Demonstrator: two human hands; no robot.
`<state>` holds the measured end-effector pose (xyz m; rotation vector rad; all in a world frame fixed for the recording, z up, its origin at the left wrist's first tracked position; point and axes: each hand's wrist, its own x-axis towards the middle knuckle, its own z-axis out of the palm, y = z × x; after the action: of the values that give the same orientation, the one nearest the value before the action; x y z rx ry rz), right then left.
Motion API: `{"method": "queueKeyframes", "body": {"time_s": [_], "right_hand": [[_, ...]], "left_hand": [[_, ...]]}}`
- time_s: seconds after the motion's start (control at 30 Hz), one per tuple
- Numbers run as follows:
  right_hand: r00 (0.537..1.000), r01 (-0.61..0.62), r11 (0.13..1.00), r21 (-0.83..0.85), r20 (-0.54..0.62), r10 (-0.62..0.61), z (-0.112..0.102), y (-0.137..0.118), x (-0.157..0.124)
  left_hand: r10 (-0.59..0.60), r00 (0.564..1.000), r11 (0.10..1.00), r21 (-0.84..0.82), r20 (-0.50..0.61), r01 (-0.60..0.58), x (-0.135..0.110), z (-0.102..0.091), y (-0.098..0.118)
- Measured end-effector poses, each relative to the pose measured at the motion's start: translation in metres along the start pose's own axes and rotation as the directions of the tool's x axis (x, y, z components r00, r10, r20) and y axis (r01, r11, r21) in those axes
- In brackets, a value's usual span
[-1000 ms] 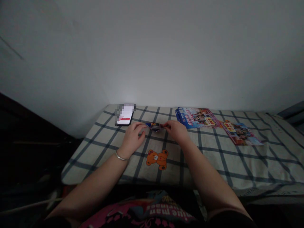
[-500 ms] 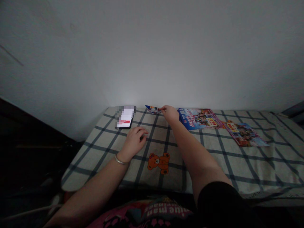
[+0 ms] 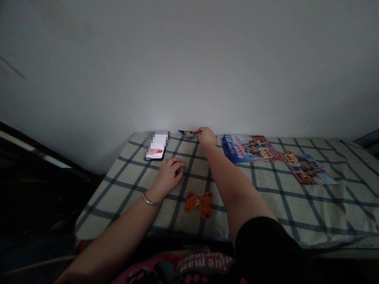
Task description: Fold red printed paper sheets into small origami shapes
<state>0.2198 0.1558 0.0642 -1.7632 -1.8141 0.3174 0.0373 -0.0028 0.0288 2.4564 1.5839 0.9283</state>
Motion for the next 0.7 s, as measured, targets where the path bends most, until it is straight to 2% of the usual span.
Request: {"method": "queueKeyframes", "body": {"time_s": [0.17,0.33,0.47,0.57,0.7], "right_hand": [[1.000,-0.004,0.999,0.042,0.020,0.003,0.003,0.003,0.000],[0.997,0.056,0.993,0.099,-0.062,-0.050,-0.002,0.010,-0.006],[0.995,0.076,0.989,0.129,-0.068,-0.068,-0.018,0.020,-0.019],[0.986,0.140,0.985,0.103,-0.109,-0.128,-0.036,0.033,-0.034],[0.989,0.002,1.000,0.008,-0.145,-0.001,-0.065,0.061,-0.060]], "left_hand": [[-0.015,1.000,1.000,-0.002,-0.015,0.015,0.001,-0.001,0.001],[-0.009,1.000,1.000,-0.011,-0.030,0.009,0.000,0.001,-0.001],[-0.001,0.999,1.000,-0.018,-0.039,0.000,0.000,0.002,-0.003],[-0.006,0.999,1.000,-0.015,-0.031,0.006,-0.001,0.002,-0.002],[-0.012,1.000,1.000,0.004,-0.006,0.012,-0.001,0.000,0.000]]}}
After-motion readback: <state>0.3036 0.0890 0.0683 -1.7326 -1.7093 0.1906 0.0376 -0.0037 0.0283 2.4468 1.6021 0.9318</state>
